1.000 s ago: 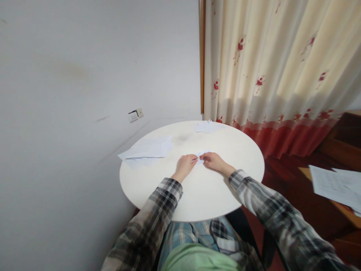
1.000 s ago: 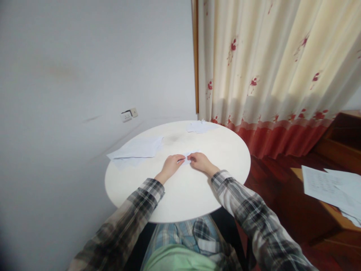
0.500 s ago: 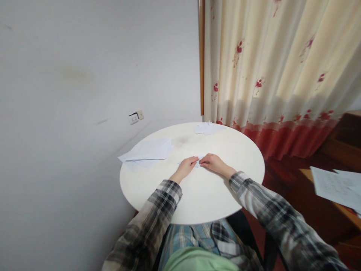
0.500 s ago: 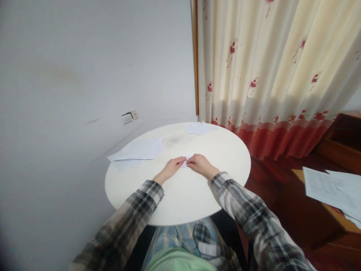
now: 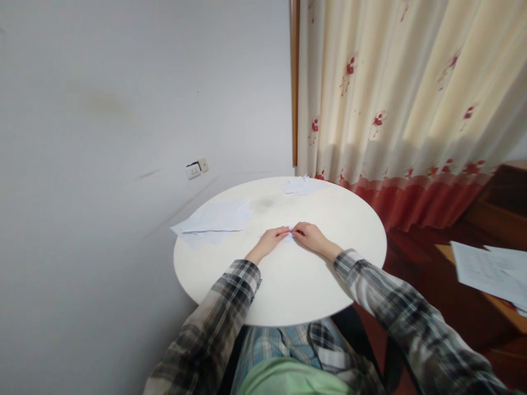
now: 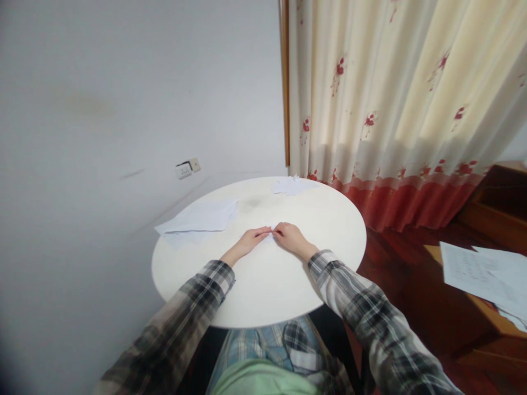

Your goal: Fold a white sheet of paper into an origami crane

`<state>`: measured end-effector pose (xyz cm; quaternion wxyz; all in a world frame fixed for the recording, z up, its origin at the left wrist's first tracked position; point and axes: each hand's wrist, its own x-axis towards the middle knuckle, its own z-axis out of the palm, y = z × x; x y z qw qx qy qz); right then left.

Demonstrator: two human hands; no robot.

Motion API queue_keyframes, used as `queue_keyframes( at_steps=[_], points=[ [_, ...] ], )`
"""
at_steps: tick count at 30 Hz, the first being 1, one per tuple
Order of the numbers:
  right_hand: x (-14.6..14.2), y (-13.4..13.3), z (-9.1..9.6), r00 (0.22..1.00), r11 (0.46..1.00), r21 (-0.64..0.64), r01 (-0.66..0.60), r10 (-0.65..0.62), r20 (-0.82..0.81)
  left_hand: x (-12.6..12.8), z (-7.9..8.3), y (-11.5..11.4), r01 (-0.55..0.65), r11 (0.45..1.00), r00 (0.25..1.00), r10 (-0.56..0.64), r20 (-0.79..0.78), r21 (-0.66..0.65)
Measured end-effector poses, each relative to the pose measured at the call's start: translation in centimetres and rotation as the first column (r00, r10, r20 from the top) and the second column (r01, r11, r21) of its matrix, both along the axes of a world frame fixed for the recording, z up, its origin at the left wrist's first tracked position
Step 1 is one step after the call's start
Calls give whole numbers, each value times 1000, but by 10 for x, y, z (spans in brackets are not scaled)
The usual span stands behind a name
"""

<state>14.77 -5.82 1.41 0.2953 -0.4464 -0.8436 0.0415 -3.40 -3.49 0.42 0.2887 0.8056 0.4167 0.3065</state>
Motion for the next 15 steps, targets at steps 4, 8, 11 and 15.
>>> queue_keyframes(
  at_steps=[4, 8, 11, 15],
  points=[
    [-7, -1, 1, 996, 996, -25, 84, -85, -39, 3, -2, 3, -67, 998, 997, 67, 45, -11],
    [-10, 1, 0, 994, 994, -34, 101, -102, -35, 5, -1, 1, -94, 995, 994, 92, 58, 24],
    [-10, 2, -1, 996, 997, 0, 82, -82, -32, 5, 0, 0, -123, 992, 991, 120, 66, 42],
    [-9, 1, -1, 996, 991, 99, 88, -87, -15, 2, 0, 3, -102, 993, 993, 99, 65, 56]
  ],
)
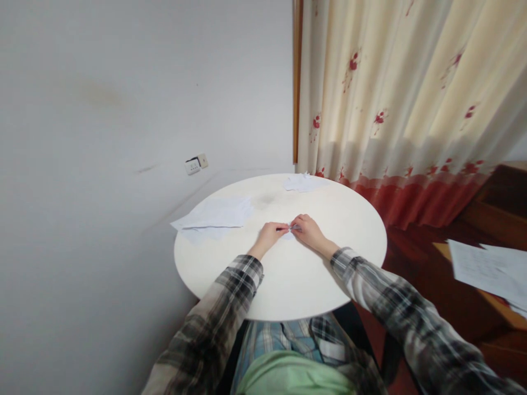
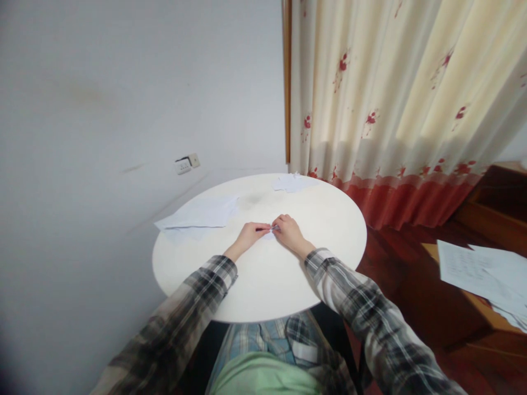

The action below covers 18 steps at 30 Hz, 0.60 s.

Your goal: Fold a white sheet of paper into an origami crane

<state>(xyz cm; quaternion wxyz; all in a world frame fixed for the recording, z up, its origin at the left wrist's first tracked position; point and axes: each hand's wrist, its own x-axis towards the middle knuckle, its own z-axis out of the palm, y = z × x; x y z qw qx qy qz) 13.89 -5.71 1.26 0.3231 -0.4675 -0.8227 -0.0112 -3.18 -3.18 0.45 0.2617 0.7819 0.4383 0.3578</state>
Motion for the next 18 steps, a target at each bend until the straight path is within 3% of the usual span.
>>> queue_keyframes(
  at_steps=[10, 14, 18],
  points=[
    [0, -4, 2, 993, 997, -72, -16, 24, 118, -5, 0, 0, -17, 998, 996, 21, -82, 53],
    [-4, -3, 1, 993, 997, -77, 21, -12, 121, -1, 6, -9, -49, 987, 962, 87, -259, 151],
    [-4, -2, 0, 995, 996, -85, 19, -11, 95, 11, 8, -23, -46, 960, 870, 174, -461, 275]
  ],
)
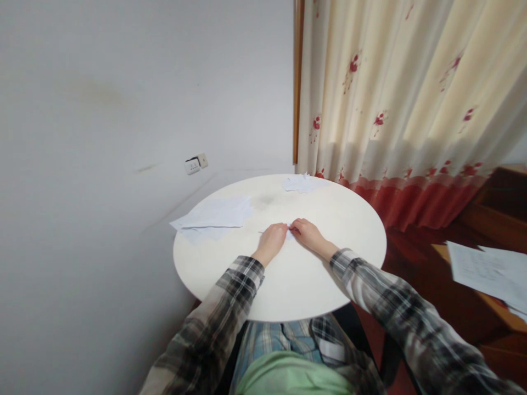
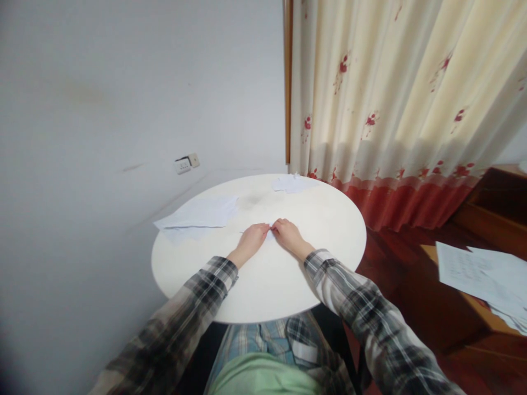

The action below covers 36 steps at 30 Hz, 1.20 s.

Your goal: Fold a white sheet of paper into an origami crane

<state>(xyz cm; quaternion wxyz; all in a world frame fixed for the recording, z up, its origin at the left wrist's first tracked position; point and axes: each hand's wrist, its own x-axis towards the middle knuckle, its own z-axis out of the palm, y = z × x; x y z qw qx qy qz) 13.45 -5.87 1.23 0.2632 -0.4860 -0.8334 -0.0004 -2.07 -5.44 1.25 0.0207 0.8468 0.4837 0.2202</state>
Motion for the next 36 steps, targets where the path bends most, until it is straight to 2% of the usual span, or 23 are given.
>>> queue_keyframes(
  at_steps=[4, 8, 13, 21, 25, 32, 36],
  points=[
    [0, 0, 0, 1000, 1000, 4, 21, -21, -5, 12, -6, -12, 28, 998, 993, -21, -113, 56],
    [0, -1, 2, 999, 999, 6, 35, -35, 0, 16, -10, -15, 32, 999, 991, -36, -130, -34],
    [1, -1, 0, 1000, 1000, 6, 21, -21, 7, 12, -6, -13, 30, 995, 989, -44, -139, -95],
    [11, -3, -6, 996, 996, -53, -65, 61, -62, 6, -1, -11, -23, 979, 988, -9, -155, -203],
    [26, 0, -11, 998, 998, -70, 4, -8, -64, 6, -1, -9, -30, 974, 988, -5, -153, -225],
    [51, -1, -14, 992, 994, -100, 48, -58, -108, 4, -1, -8, -19, 978, 985, -18, -172, -208],
    [52, -4, -6, 978, 983, -154, 96, -121, -167, -1, 3, -6, 17, 992, 972, -45, -232, -122]
  ],
)
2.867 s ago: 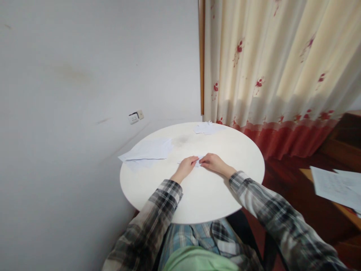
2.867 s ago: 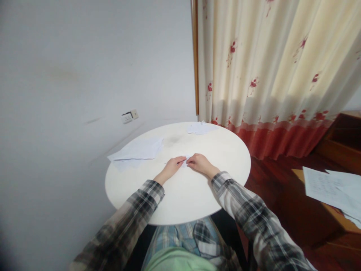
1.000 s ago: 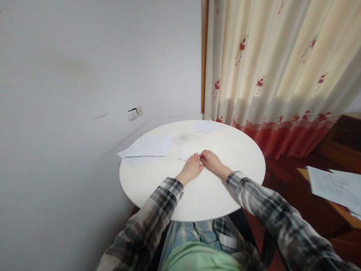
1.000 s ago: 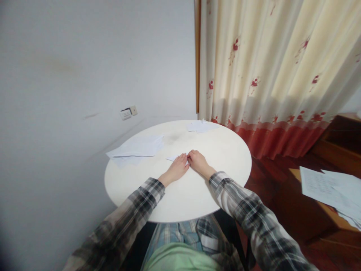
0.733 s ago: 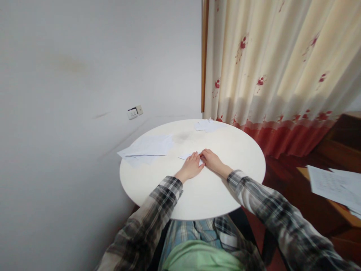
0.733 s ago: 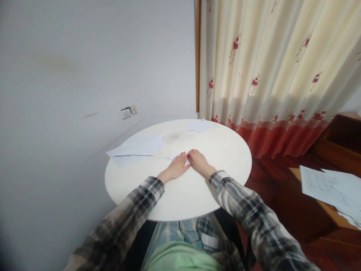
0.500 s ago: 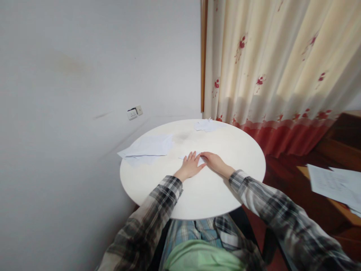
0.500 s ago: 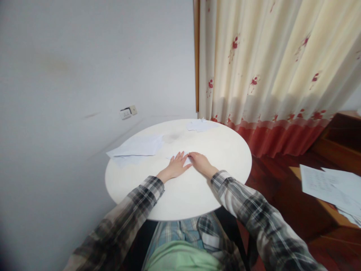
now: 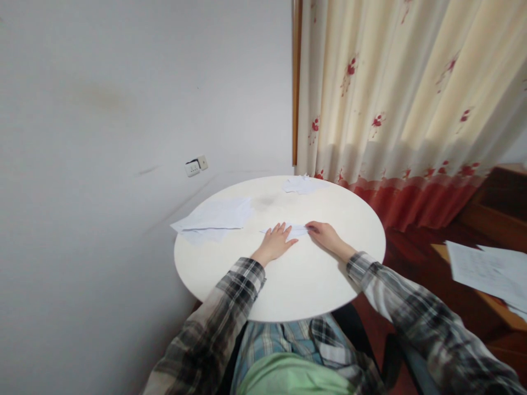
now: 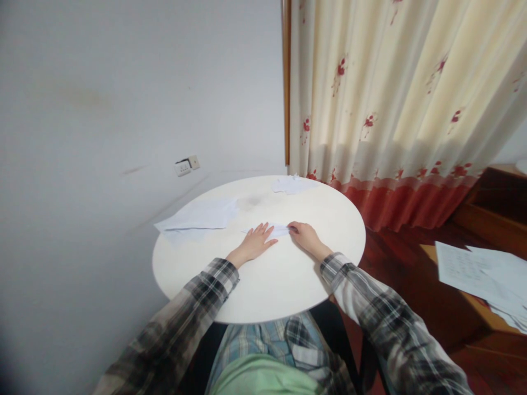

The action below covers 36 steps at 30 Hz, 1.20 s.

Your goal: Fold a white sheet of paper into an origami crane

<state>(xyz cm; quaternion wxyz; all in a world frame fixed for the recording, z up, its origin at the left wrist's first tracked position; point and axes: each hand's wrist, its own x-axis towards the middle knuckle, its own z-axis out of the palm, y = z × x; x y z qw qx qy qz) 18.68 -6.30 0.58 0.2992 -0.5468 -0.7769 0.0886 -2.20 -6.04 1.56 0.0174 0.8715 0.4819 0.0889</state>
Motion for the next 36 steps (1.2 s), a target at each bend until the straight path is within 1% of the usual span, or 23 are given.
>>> queue_keyframes(
  at_steps=[5, 9, 14, 16, 20, 28, 30, 32, 34, 36],
  points=[
    [-2, 0, 5, 993, 999, -11, 41, -42, -111, -7, 2, 6, 110, 983, 992, -99, -80, 144],
    [-3, 2, 4, 990, 999, -13, 43, -44, -135, -8, -2, 8, 130, 970, 990, -116, -76, 206],
    [-5, 2, 3, 995, 998, 0, -56, 56, -86, -9, -7, 11, 150, 968, 989, -146, -39, 202],
    [-5, 2, 2, 992, 997, 3, -78, 78, -96, -9, -7, 11, 162, 966, 987, -157, -40, 202],
    [-4, 4, -1, 975, 995, -10, -102, 98, -198, -8, -6, 9, 171, 963, 985, -167, -40, 207],
    [-6, 5, -1, 895, 987, -28, -161, 134, -426, 1, -6, 3, 148, 960, 989, -135, -67, 238],
    [-6, 6, -2, 849, 984, -44, -171, 125, -514, 1, -5, 3, 152, 959, 988, -138, -75, 240],
    [-6, 9, -3, 761, 981, -79, -180, 88, -642, 0, -4, 3, 147, 961, 989, -138, -52, 234],
    [-6, 12, -3, 629, 977, -125, -172, 12, -777, -2, -1, 2, 91, 975, 995, -97, 25, 201],
    [-5, 16, -2, 472, 977, -163, -139, -79, -878, -2, 4, 1, -16, 990, 985, -8, 175, 139]
  ],
)
